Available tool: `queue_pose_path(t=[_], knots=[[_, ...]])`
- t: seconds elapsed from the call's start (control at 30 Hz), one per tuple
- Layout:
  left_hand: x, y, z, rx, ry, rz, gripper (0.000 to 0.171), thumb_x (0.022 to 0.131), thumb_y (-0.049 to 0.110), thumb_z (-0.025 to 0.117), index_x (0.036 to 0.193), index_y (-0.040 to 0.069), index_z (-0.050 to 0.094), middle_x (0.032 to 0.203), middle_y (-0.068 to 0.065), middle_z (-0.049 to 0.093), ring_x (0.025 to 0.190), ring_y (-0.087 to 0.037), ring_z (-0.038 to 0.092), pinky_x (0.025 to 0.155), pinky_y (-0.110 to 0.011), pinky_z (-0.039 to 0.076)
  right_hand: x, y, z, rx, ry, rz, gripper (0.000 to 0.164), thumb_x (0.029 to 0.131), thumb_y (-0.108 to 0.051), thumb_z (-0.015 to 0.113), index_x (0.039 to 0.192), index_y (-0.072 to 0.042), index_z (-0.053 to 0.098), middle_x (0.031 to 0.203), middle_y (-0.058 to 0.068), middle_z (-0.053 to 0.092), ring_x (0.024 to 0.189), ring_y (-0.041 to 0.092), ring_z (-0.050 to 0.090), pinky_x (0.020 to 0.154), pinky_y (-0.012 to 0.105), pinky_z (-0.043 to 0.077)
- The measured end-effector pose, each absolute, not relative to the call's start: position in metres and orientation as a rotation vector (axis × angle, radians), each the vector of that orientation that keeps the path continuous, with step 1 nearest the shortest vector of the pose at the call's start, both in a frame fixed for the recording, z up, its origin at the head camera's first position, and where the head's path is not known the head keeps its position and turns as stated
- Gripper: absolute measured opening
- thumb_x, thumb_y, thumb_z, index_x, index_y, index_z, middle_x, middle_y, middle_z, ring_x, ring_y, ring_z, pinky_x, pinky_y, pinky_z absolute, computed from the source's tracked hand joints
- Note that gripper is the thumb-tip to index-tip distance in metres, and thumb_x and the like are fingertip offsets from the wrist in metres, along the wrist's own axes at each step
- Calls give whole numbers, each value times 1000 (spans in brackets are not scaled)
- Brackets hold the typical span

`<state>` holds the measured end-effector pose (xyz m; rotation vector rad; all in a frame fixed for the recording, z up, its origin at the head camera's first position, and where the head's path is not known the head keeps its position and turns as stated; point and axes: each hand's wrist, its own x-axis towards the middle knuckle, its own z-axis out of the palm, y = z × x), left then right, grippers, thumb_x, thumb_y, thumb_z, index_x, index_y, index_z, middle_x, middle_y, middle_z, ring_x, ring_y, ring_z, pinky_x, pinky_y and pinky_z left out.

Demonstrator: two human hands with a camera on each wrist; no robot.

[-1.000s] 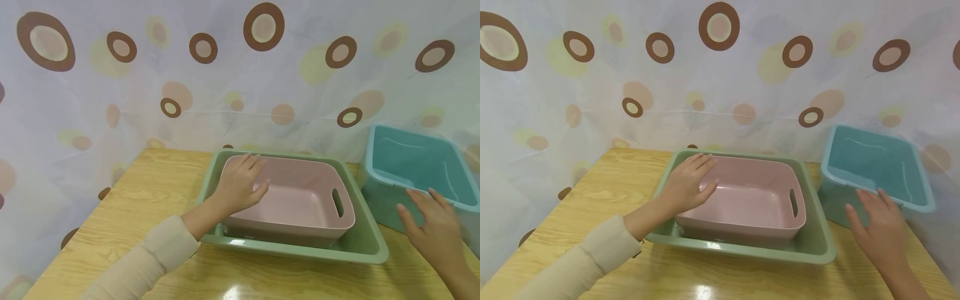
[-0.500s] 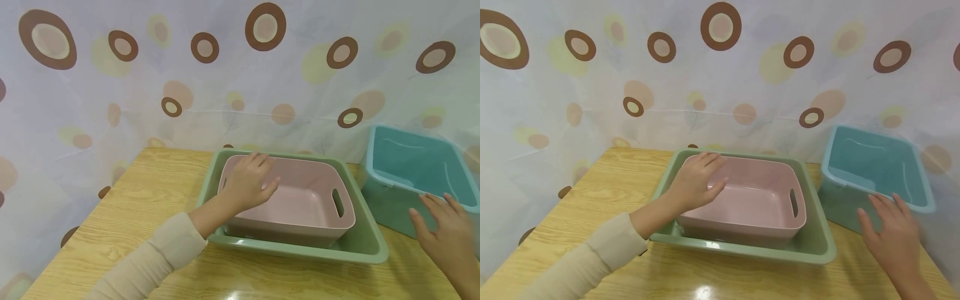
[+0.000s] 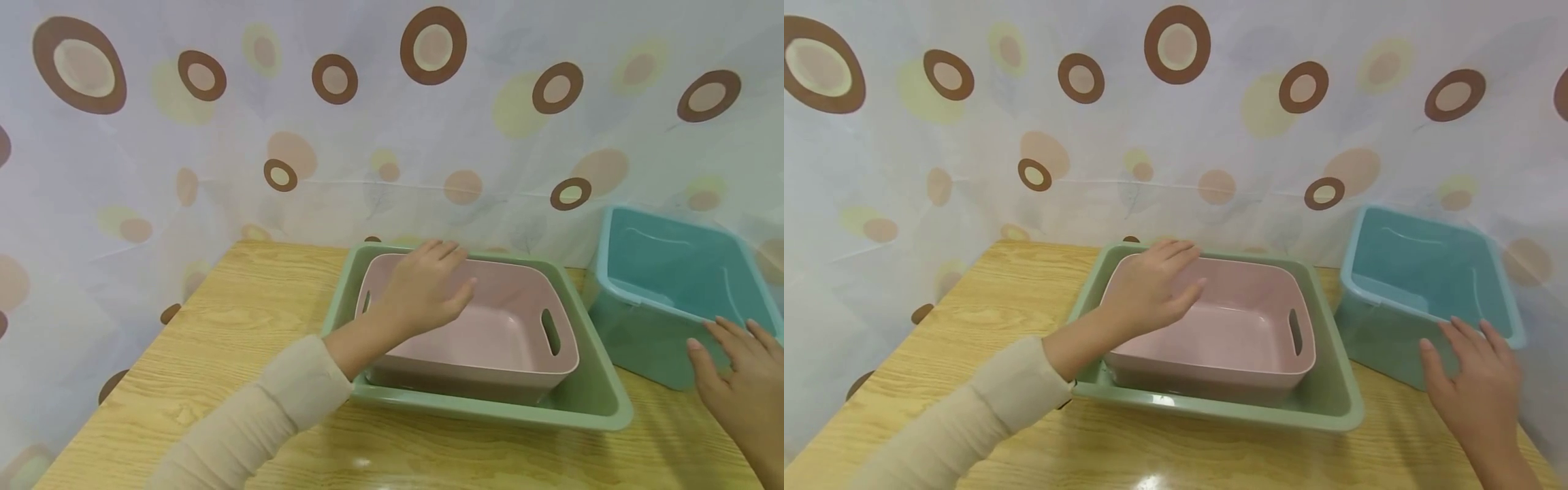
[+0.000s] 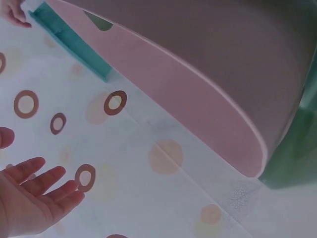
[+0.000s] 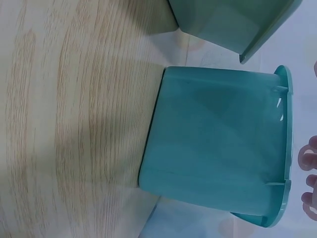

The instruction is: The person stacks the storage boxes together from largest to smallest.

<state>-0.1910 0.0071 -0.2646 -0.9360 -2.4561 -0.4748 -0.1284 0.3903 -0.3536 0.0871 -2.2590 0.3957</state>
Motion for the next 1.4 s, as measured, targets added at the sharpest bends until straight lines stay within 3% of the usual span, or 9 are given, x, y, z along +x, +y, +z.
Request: queue_pose_path(t=[0.37,0.8,1.13,1.4], knots=[[-195,26,-263,-930,-2507,-510,40,90,31,52,123,9,59,126,-7,60,120,-21,53,102,-31,42,-128,396,-352,-20,-2376,418,51,98,-28,38,120,17,49,128,38,43,136,45,25,116,52,12],[-211,48,-258,-858,-2657,-839,45,91,31,51,131,8,53,133,-4,56,127,-18,48,105,-30,40,-139,401,-350,1,-2297,472,47,94,-21,43,122,17,47,124,41,46,128,52,33,113,55,19],[-225,61,-265,-748,-2712,-1148,47,91,29,51,134,9,50,137,-4,52,131,-17,44,107,-29,37,-148,414,-351,-84,-2260,512,51,91,-21,43,126,16,44,128,41,42,125,54,34,111,58,19],[-236,70,-270,-668,-2720,-1224,48,90,29,50,134,8,50,137,-5,52,131,-18,44,107,-29,37,-151,432,-343,-306,-2366,528,57,90,-21,40,135,13,34,136,37,36,127,52,31,108,60,20]])
